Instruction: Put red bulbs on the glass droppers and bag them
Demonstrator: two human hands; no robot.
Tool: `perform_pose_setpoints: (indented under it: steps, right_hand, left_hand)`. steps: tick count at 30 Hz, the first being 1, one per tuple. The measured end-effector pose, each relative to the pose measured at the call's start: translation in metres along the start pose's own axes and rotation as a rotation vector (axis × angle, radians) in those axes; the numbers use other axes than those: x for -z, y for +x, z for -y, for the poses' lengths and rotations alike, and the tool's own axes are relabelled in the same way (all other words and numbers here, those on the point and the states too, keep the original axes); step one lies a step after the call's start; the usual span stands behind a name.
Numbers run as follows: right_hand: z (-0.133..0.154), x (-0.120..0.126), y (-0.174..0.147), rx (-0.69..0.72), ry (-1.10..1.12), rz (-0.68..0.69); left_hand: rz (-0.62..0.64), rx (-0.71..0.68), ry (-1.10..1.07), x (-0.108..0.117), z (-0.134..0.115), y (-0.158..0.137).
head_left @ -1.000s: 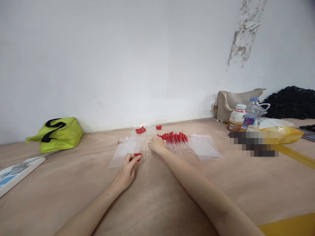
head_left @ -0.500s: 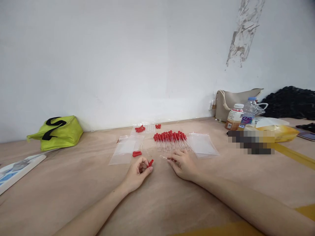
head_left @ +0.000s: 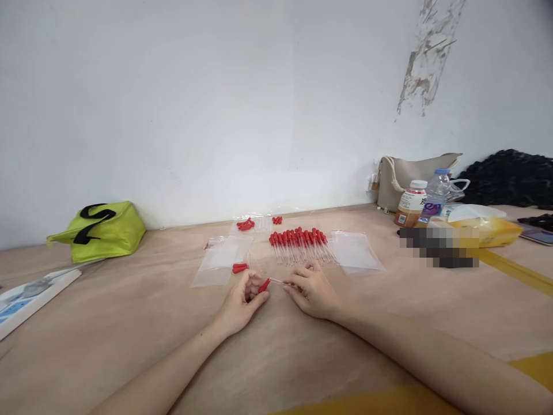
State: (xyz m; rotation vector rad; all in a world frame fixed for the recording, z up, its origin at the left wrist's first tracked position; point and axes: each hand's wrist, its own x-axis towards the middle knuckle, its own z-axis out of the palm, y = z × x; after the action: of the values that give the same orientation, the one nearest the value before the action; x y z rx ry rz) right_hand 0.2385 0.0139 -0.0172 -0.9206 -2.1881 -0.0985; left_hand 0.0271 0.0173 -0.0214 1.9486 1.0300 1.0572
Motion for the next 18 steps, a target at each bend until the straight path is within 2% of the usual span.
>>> perform_pose_setpoints:
  steps: [7,13,18]
  right_hand:
    - [0.002,0.0,0.002,0.012,0.058,0.018]
    - [0.009,0.0,0.003,0.023,0.185,0.067]
    - [0.006,0.004,0.002,0.063,0.176,0.108]
  left_hand:
    - [0.02,0.018,0.204,0.0,-0.005,0.002]
    - [-0.038,-0.041,0.193,-0.002,-0.01,0.001]
    - [-0.056,-0.119,0.22,-0.001,-0.011,0.0]
